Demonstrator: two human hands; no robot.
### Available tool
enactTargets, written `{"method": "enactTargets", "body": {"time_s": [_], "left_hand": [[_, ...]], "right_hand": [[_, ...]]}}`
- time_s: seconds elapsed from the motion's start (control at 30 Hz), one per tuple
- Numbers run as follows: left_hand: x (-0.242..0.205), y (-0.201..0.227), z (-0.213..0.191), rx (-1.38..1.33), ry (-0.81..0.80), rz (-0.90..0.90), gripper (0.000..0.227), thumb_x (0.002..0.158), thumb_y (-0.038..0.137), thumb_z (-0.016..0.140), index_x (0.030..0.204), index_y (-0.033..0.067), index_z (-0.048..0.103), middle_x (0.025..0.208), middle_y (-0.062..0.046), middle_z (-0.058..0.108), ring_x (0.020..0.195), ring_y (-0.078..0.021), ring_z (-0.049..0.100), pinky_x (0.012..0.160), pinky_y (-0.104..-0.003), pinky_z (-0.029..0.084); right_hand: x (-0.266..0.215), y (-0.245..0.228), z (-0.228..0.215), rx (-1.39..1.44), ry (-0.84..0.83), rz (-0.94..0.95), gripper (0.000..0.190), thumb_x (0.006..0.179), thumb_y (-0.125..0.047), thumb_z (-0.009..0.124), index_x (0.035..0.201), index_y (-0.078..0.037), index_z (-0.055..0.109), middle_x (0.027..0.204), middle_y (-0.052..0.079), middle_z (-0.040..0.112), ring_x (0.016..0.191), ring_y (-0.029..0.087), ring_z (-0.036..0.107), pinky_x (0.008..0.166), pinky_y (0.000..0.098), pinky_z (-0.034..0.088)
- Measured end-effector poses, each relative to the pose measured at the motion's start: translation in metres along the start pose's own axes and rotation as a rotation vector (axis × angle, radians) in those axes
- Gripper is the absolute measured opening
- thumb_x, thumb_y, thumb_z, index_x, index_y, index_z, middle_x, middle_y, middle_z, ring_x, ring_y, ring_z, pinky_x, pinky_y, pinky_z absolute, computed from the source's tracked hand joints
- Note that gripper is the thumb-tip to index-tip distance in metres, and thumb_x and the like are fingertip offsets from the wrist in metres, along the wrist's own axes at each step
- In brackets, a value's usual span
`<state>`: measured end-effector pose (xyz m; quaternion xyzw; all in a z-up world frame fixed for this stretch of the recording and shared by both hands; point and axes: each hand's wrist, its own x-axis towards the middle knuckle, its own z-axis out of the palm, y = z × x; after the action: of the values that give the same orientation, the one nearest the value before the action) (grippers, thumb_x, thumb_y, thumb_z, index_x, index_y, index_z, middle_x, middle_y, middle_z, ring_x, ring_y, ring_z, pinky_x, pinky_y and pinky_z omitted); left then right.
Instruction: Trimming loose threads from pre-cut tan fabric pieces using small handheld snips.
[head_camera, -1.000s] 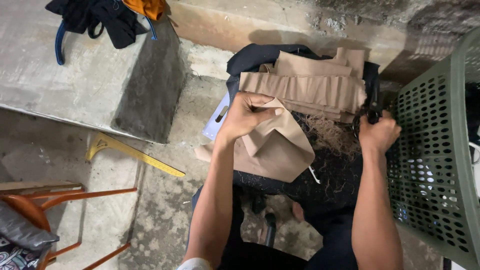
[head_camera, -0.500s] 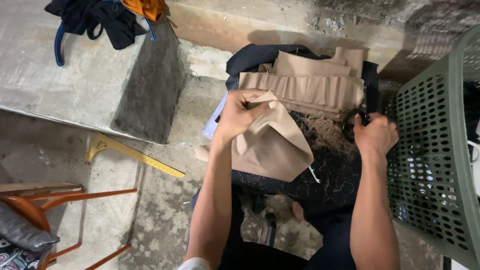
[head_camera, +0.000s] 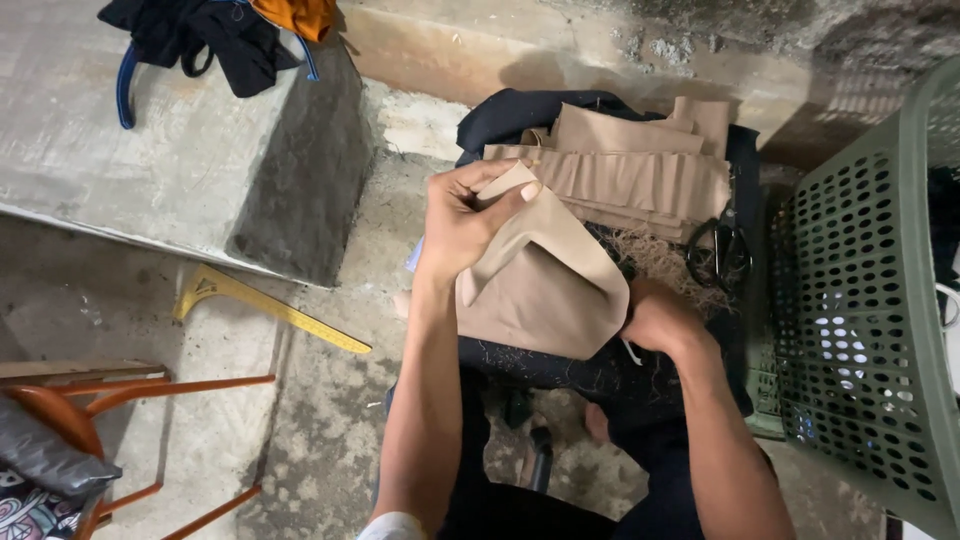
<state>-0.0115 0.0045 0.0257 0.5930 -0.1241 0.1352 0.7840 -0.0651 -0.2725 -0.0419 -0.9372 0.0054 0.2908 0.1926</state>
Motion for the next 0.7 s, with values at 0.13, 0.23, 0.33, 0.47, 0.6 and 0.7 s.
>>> {"method": "enactTargets", "body": {"time_s": [0.13,0.23,0.33,0.47,0.6,0.7], "left_hand": [[-0.001,0.018,0.002,0.011,-0.012,0.014,0.022,0.082,-0.003,0.084,0.103,0.0019,0.078,0.083,-0.013,0.078,0.082,-0.0062,0.060,0.072,-0.023,0.053],[-0.002,0.027,0.004,0.031,-0.008,0.029,0.024,0.080,-0.002,0.085,0.103,0.0023,0.078,0.082,-0.012,0.078,0.081,-0.0061,0.062,0.070,-0.022,0.053],[-0.003,0.041,0.007,0.056,-0.005,0.038,0.024,0.080,-0.002,0.085,0.102,0.0020,0.078,0.082,-0.013,0.078,0.079,-0.0058,0.061,0.068,-0.023,0.054],[-0.007,0.059,0.007,0.116,0.036,0.085,0.022,0.080,-0.002,0.084,0.100,0.0042,0.079,0.081,-0.013,0.077,0.081,-0.0087,0.063,0.068,-0.026,0.055],[-0.011,0.078,0.004,0.222,0.064,0.128,0.020,0.081,-0.002,0.085,0.099,0.0056,0.080,0.079,-0.014,0.077,0.081,-0.0101,0.066,0.067,-0.027,0.056],[-0.013,0.085,0.002,0.257,0.079,0.151,0.019,0.081,-0.002,0.084,0.098,0.0057,0.079,0.080,-0.015,0.077,0.083,-0.0107,0.065,0.067,-0.028,0.056]], "right_hand": [[0.000,-0.010,-0.004,-0.014,0.033,0.018,0.043,0.083,-0.032,0.075,0.097,0.008,0.081,0.084,0.027,0.076,0.083,0.048,0.073,0.067,0.0534,0.058],[0.011,0.005,0.008,0.058,0.012,0.044,0.040,0.086,-0.026,0.073,0.100,0.011,0.078,0.087,0.031,0.075,0.085,0.051,0.071,0.069,0.0556,0.057],[0.017,0.019,0.013,0.000,0.005,-0.043,0.035,0.086,-0.029,0.073,0.091,0.005,0.080,0.075,0.024,0.074,0.068,0.043,0.069,0.060,0.0458,0.055],[-0.010,-0.004,-0.014,-0.012,0.015,-0.052,0.033,0.085,-0.020,0.069,0.094,0.010,0.077,0.082,0.029,0.074,0.080,0.049,0.072,0.067,0.0512,0.054],[-0.034,-0.008,-0.041,0.176,0.086,-0.052,0.033,0.094,-0.026,0.069,0.096,0.006,0.078,0.081,0.022,0.075,0.073,0.038,0.072,0.068,0.0435,0.053],[-0.023,0.016,-0.030,0.352,0.200,-0.056,0.028,0.098,-0.017,0.066,0.102,0.009,0.074,0.079,0.028,0.073,0.073,0.044,0.073,0.060,0.0485,0.054]]}}
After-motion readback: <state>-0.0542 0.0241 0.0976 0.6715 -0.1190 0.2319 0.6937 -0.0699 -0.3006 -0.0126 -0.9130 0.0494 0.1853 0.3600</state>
